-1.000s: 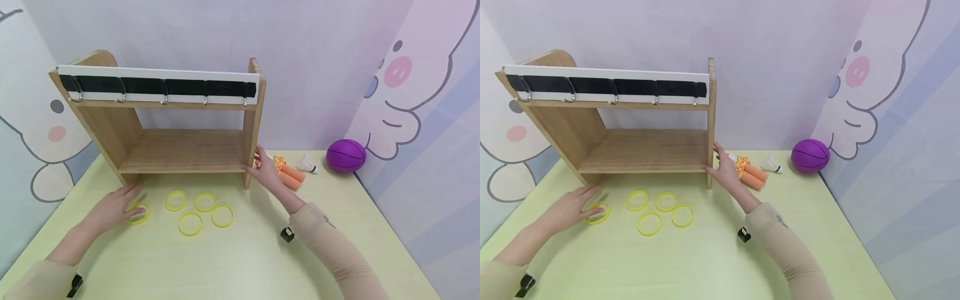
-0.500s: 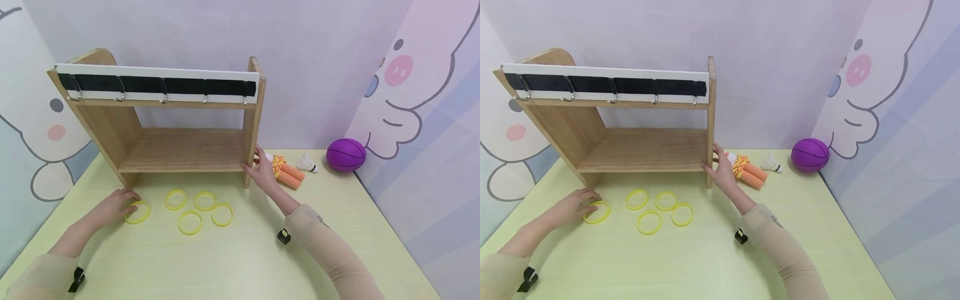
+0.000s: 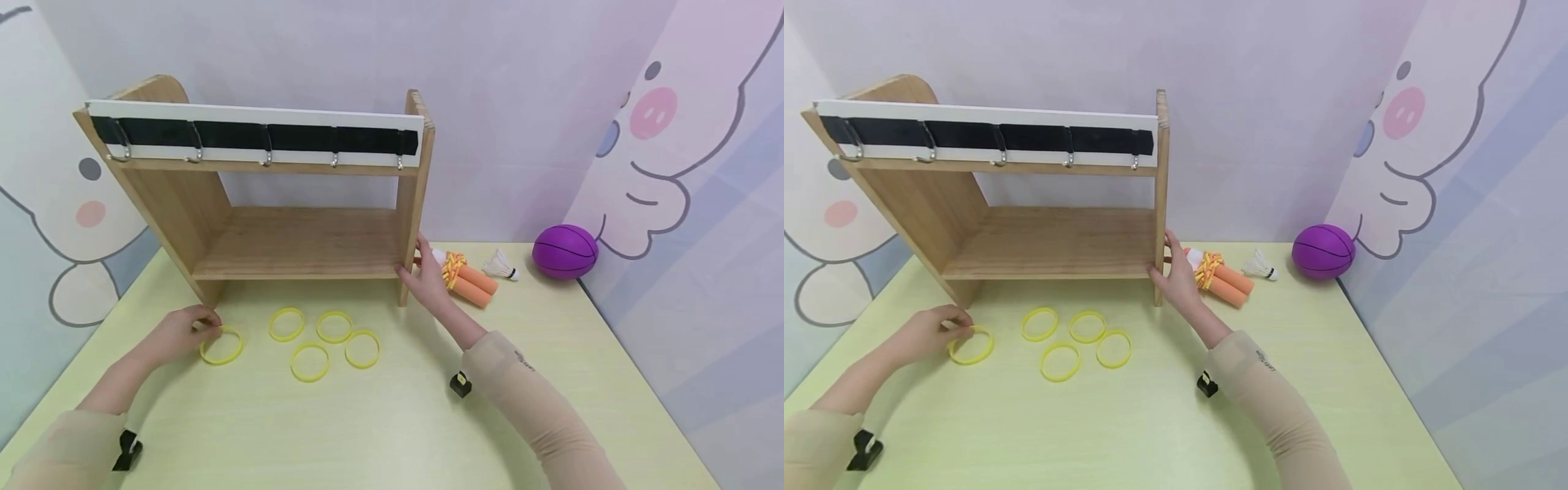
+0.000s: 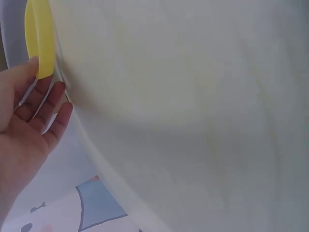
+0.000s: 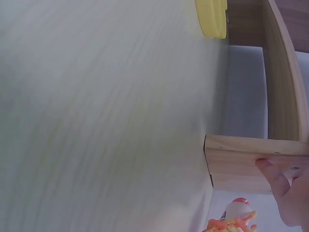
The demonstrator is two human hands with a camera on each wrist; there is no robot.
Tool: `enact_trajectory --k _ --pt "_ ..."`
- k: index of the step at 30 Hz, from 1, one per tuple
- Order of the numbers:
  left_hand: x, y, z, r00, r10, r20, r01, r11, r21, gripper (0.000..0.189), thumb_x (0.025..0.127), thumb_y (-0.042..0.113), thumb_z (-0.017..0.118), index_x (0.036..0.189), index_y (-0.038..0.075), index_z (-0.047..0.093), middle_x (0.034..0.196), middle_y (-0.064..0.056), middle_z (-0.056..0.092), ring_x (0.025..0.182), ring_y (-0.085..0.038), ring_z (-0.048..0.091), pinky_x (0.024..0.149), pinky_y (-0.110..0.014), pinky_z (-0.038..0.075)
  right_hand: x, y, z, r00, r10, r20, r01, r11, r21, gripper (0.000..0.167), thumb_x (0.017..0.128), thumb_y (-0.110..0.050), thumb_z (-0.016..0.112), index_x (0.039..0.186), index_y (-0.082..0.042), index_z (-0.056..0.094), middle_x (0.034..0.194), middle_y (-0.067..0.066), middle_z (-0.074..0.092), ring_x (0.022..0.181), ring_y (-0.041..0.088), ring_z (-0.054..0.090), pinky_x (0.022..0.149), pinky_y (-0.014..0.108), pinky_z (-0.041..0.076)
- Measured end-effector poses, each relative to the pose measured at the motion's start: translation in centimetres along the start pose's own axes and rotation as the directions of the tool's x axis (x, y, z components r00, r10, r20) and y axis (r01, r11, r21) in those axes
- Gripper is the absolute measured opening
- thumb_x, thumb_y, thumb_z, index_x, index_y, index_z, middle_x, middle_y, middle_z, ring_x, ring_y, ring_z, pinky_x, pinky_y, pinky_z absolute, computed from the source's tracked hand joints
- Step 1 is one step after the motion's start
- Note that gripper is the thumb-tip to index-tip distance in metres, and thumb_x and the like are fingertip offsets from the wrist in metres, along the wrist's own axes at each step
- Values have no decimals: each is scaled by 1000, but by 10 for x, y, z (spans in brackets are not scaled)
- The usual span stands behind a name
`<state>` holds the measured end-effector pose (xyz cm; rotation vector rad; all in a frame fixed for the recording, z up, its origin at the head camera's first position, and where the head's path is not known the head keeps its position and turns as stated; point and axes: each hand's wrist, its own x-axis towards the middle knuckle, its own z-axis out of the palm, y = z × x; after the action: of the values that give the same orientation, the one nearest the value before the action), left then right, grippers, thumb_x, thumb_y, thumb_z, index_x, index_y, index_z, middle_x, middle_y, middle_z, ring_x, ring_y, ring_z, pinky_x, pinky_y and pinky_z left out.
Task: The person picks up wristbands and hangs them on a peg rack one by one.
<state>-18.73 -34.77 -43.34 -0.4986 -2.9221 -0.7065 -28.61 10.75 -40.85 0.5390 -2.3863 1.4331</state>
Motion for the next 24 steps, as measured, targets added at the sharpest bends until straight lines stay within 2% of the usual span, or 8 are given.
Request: enact_trajectory --k 4,12,19,22,24 --pt "0 2 -3 1000 -24 12 24 999 -34 6 83 9 71 84 11 66 81 1 66 75 -1 56 63 -26 51 0 0 1 1000 19 2 -19 999 29 78 84 -8 68 147 -19 24 139 13 44 103 33 61 83 41 53" --pt "5 8 -13 999 27 -24 -29 996 -79 5 83 7 71 85 9 67 80 1 66 73 6 54 62 -22 50 -2 -1 0 999 1 39 -3 998 63 77 87 -7 65 148 -18 20 141 14 39 104 36 59 77 42 55" --pt "13 17 -26 997 43 -69 -50 994 -97 4 84 10 70 86 9 67 80 5 66 74 7 54 64 -18 50 -1 0 -1 998 -28 50 25 998 55 75 88 -7 63 147 -15 18 141 16 38 102 36 59 75 39 56" --pt "15 21 -34 995 52 -86 -62 990 -125 4 84 9 70 87 9 68 79 7 65 74 7 55 64 -14 48 -5 -18 -6 997 -9 72 5 998 58 72 89 -4 61 147 -9 18 142 21 37 104 41 58 76 42 56" --pt "15 24 -40 996 29 -89 -41 989 -140 4 85 11 69 89 10 67 79 5 65 73 5 55 63 -14 46 -7 -29 -10 996 0 86 -5 998 58 71 89 -1 60 146 -5 18 142 24 35 105 43 58 76 44 56"
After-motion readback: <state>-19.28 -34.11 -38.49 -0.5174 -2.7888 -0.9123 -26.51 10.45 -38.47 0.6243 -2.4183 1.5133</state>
